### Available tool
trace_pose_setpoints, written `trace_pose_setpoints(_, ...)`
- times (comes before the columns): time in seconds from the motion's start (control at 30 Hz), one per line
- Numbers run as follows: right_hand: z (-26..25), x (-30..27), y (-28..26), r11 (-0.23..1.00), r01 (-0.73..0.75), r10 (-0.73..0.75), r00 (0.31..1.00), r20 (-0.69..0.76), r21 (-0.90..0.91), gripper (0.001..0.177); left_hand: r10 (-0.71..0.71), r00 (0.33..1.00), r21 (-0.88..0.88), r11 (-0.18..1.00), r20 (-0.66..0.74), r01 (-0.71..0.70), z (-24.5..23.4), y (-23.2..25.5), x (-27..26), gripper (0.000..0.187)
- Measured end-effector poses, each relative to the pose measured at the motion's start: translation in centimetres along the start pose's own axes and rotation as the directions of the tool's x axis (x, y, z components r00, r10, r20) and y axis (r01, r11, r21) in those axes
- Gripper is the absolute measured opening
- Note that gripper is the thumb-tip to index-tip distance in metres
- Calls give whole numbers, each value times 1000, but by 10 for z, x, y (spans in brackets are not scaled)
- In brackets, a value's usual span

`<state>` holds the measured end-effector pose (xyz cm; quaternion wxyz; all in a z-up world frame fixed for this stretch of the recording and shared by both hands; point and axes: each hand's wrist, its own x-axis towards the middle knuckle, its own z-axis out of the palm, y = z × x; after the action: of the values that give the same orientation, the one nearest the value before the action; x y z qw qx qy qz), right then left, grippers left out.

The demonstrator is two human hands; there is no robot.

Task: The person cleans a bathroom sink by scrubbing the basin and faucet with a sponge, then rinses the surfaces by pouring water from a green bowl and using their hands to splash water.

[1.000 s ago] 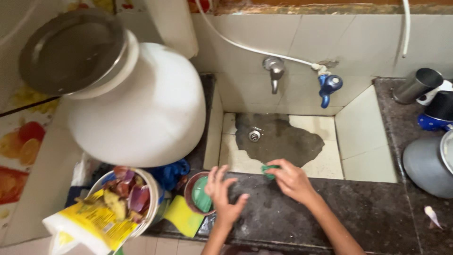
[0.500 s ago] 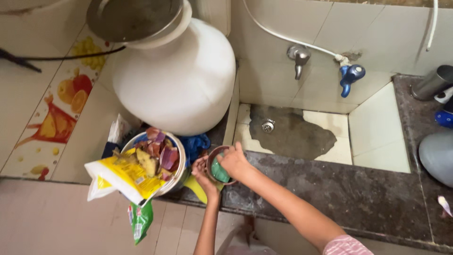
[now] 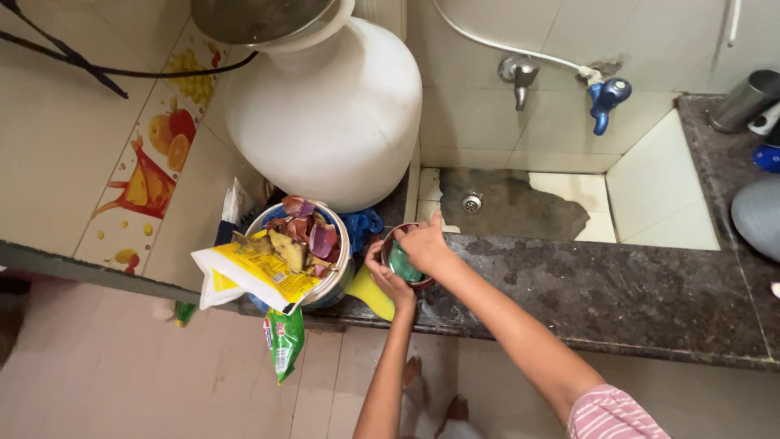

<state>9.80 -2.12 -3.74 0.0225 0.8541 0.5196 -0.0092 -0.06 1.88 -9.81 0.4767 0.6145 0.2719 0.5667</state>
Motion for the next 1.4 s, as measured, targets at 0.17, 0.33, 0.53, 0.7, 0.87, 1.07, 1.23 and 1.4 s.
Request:
trace_pose_setpoints(0.17, 0, 1, -16, 994, 101, -105, 985, 134, 33, 35, -72, 997, -254, 964, 32, 78, 1, -17, -2, 90)
trace_pose_setpoints(0.33, -18, 6, 1, 950, -97, 3, 953, 302, 296, 40, -111, 992, -176, 977, 63, 120, -2, -9, -2, 94)
trace_pose_setpoints(0.53, 7, 3, -26, 950, 16, 19, 994, 109, -313, 30, -149, 985, -134, 978, 83, 160, -3, 0, -1, 94)
trace_pose_setpoints(0.7, 16, -2, -3, 999, 7, -8, 999, -37, -36, 20, -126, 986, -60, 989, 111, 134, -7, 7, 3, 91)
trace_pose_setpoints(0.87, 43, 0, 10, 962, 59, -92, 989, -113, -267, 14, -128, 985, 2, 992, 115, 129, -5, 13, 2, 88)
trace_pose_setpoints(1.07, 20, -11, -18, 992, 108, -104, 992, 70, -60, 15, -128, 982, 121, 986, 141, 111, -9, 14, -1, 87)
trace_pose_setpoints(1.23, 18, -22, 3, 971, -65, 16, 978, -209, -230, 15, -153, 979, 124, 983, 132, 136, -6, 15, -3, 87)
trace_pose_setpoints(1.4, -2, -32, -16, 974, 202, -198, 979, 48, -103, 16, -134, 976, 161, 981, 169, 107, -8, 16, -1, 85)
